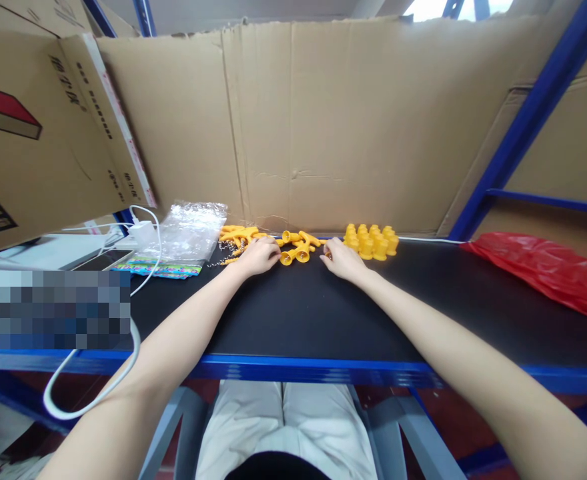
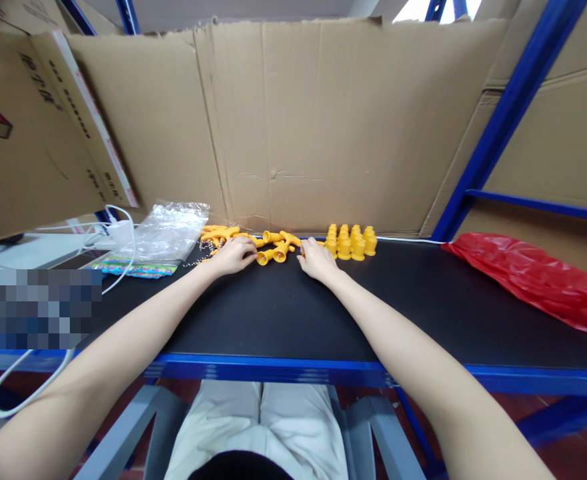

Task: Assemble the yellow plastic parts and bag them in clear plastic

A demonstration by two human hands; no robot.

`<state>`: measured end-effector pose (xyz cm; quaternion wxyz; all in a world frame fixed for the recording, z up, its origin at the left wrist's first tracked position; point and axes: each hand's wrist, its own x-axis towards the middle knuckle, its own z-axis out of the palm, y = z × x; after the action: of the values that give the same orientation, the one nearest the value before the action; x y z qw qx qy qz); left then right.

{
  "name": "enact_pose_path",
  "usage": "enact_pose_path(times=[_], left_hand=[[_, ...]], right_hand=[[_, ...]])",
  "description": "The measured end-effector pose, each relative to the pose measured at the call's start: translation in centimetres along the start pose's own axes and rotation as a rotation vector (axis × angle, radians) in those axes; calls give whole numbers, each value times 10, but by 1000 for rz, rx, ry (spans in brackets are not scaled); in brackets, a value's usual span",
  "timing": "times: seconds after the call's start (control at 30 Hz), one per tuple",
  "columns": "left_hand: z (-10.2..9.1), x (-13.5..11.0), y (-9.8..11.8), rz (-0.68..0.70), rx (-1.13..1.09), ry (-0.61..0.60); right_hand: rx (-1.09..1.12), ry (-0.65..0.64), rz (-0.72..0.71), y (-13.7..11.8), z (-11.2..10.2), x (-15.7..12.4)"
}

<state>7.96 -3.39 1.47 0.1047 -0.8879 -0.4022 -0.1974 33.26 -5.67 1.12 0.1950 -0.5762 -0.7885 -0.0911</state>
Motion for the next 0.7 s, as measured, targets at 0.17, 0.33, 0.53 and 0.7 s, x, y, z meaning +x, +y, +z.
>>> enact_pose_path(times=[0.17, 0.33, 0.53, 0.7], left_hand=[[-6, 1, 0, 17, 19, 173], [-15, 1, 9, 33, 18, 306], [-21, 2, 18, -15, 80, 348], [-17, 2, 14, -78, 92, 224]], right_hand=[[51, 135, 35, 11, 0, 3], [185, 359, -71, 14, -13, 5], [217, 422, -500, -5, -30, -2], [137, 349, -720, -18, -33, -6]])
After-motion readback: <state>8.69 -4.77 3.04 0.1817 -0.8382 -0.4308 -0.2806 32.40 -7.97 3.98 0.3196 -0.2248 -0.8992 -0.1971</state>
